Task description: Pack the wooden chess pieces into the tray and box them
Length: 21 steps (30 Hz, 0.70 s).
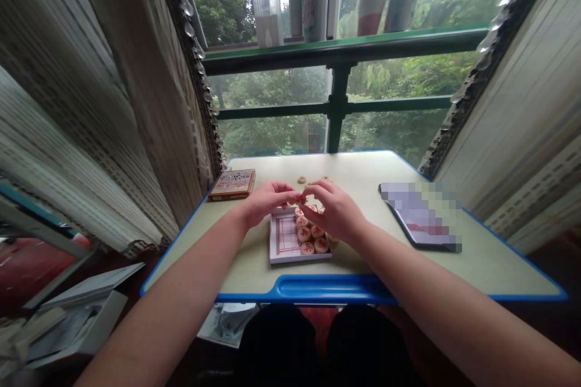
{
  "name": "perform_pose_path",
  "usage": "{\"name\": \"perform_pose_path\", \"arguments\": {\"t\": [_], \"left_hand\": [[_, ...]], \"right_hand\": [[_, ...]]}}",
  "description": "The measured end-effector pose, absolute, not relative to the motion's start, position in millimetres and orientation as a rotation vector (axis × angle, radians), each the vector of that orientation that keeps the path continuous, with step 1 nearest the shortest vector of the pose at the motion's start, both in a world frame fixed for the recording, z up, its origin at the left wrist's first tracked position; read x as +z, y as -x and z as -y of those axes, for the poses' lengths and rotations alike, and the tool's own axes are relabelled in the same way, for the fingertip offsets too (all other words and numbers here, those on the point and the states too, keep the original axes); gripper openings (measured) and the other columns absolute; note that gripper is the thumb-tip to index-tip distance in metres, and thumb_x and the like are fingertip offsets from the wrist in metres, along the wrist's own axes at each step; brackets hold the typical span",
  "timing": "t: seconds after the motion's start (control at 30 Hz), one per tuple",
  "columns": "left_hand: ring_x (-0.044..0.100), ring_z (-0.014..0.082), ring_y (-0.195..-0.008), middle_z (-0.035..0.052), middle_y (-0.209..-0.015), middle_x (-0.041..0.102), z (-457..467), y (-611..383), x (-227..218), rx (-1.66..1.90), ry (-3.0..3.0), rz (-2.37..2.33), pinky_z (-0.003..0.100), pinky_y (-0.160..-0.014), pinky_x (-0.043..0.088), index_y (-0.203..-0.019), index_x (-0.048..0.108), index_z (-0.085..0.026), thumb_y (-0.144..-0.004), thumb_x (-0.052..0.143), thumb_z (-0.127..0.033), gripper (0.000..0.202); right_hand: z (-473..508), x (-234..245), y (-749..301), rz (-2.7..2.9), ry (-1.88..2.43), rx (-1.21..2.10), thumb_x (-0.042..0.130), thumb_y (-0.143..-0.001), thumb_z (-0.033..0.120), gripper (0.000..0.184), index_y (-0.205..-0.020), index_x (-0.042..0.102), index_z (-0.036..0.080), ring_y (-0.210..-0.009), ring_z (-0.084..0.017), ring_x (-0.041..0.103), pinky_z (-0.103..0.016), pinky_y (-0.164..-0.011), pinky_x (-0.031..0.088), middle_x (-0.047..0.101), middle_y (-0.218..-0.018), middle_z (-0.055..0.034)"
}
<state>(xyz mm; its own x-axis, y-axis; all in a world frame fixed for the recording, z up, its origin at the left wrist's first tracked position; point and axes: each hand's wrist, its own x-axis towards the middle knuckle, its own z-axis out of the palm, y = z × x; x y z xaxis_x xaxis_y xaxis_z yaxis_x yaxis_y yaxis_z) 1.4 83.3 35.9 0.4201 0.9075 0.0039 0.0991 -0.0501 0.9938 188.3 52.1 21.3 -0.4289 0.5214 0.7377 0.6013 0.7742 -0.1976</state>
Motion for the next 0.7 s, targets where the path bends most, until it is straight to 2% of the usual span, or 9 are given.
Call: {"name": "perform_pose_path", "arguments": {"t": [0.2,0.3,0.47,0.7], "left_hand": [[0.048,0.0069,-0.054,-0.0002,-0.062,0.058,-81.3,1.3,40.8,0.804,-1.379,-0.843,0.022,-0.055,0.036,-0.074,0.065,-0.01,-0.063,0.074,-0.034,0.028],[0.05,0.0068,-0.056,0.0006,-0.066,0.061,-79.2,2.6,44.2,0.815,-1.383,-0.823,0.022,-0.056,0.038,-0.08,0.067,-0.011,-0.062,0.076,-0.029,0.028],[0.058,0.0106,-0.07,0.0025,-0.084,0.066,-76.6,1.1,44.5,0.846,-1.46,-0.815,0.025,-0.066,0.043,-0.09,0.066,-0.014,-0.06,0.078,-0.024,0.034],[0.061,0.0138,-0.079,0.004,-0.087,0.067,-77.3,-0.4,42.2,0.845,-1.492,-0.887,0.029,-0.073,0.045,-0.09,0.066,-0.015,-0.061,0.078,-0.03,0.035]], "right_hand": [[-48.6,24.7,-186.1,2.043,0.791,-0.061,0.058,-0.082,0.026,0.009,-0.088,0.058,0.019,-0.075,-0.016,0.058,-0.029,-0.07,0.049,0.064,-0.085,-0.0059],[-46.9,25.7,-186.5,2.011,0.789,-0.026,0.059,-0.082,0.025,0.008,-0.088,0.058,0.02,-0.075,-0.016,0.059,-0.029,-0.069,0.049,0.064,-0.085,-0.006],[-48.6,25.0,-188.5,1.976,0.846,-0.004,0.06,-0.082,0.03,0.011,-0.087,0.059,0.02,-0.07,-0.014,0.057,-0.028,-0.064,0.047,0.065,-0.083,-0.0049],[-53.1,25.6,-192.2,2.007,0.873,0.04,0.057,-0.085,0.033,0.015,-0.089,0.061,0.019,-0.064,-0.012,0.056,-0.025,-0.061,0.046,0.066,-0.083,-0.005]]}}
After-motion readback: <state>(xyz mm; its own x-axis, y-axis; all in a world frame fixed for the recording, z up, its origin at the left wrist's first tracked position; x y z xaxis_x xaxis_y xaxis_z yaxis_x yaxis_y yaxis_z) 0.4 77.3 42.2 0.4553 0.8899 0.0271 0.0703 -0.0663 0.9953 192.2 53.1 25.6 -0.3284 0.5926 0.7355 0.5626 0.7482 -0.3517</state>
